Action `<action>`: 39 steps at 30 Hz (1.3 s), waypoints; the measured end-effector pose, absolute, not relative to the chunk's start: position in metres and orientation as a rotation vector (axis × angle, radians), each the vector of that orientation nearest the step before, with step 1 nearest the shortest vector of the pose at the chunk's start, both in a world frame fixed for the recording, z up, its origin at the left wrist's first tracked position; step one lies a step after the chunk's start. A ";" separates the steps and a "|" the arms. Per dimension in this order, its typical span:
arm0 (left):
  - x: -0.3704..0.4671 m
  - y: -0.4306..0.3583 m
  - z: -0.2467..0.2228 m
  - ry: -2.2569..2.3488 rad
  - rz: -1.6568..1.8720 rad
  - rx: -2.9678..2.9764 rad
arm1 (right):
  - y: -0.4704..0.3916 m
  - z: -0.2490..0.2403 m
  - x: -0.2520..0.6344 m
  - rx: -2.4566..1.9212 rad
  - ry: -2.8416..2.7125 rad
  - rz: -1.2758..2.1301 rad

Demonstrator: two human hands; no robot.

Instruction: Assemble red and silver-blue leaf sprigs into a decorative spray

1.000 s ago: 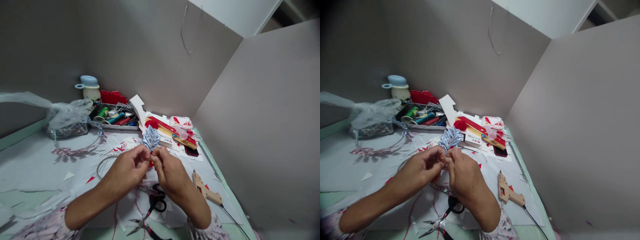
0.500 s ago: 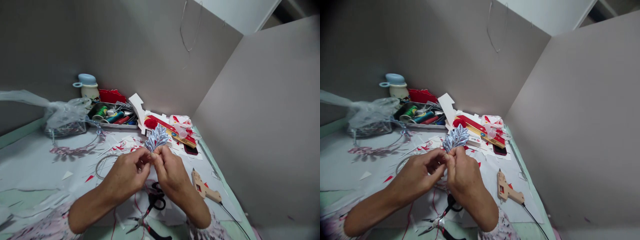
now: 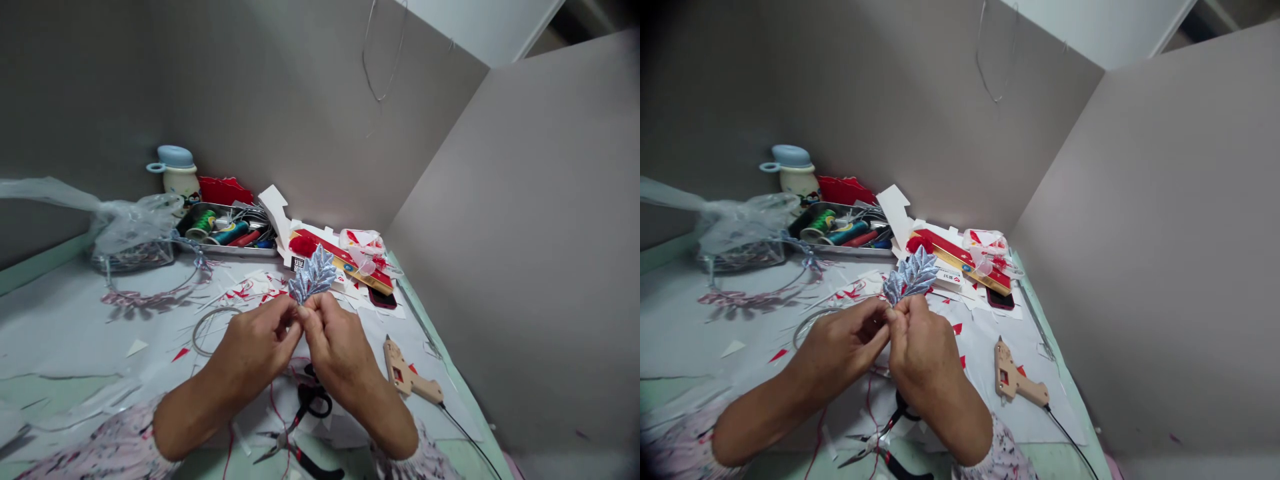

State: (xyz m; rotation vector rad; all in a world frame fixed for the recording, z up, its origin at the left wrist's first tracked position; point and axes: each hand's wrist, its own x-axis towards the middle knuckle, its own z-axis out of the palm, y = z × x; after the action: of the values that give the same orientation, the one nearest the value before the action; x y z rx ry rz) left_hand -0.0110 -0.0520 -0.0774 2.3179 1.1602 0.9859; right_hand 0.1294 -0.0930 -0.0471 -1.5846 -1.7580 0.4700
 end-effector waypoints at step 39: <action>-0.013 -0.051 -0.067 1.077 1.020 1.897 | -0.087 -0.045 0.144 -1.361 -1.736 0.491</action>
State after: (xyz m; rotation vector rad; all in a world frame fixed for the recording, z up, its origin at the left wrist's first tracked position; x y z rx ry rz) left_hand -0.0126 -0.0506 -0.0670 1.8968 1.0769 1.0202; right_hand 0.1440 -0.0866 -0.0455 -1.3615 -1.7360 0.4914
